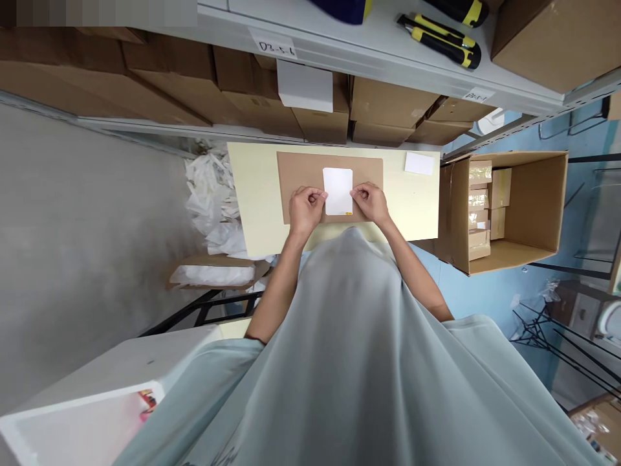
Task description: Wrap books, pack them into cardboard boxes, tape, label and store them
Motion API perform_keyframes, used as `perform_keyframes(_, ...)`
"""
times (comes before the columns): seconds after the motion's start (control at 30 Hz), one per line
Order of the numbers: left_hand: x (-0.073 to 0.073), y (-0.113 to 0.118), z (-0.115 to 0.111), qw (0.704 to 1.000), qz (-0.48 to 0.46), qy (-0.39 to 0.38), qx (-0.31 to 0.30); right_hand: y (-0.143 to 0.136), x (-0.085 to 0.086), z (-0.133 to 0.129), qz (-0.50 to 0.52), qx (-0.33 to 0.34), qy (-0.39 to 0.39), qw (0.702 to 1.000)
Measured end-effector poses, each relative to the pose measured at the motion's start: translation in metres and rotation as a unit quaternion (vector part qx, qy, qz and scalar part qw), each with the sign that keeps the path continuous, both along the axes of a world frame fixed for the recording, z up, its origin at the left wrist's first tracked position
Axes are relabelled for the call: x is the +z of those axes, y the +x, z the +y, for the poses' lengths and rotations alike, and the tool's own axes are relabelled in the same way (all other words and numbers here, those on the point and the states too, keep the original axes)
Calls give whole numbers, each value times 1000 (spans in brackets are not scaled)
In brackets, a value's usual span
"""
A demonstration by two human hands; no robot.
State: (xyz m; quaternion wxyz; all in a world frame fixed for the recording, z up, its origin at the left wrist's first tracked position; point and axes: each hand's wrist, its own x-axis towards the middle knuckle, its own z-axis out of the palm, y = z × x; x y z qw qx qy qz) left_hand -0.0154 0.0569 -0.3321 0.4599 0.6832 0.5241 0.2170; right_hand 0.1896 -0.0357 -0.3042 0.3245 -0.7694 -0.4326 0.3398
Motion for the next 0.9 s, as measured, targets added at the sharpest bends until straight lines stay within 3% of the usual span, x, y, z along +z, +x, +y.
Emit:
perform_keyframes(0.47, 10, -1, -4, 999, 30, 19, -22, -9, 2, 2, -54, -7, -29, 998)
perform_keyframes(0.63, 14, 3, -10, 996, 74, 45, -32, -12, 4, 2, -103, 24, -44, 993)
perform_keyframes(0.73, 13, 7, -13, 994, 93, 58, -23, -15, 2, 2, -131, 32, -56, 989)
perform_keyframes(0.9, 10, 14, -11, 994, 99, 50, 27, -20, -9, 6, -147, -10, -58, 987)
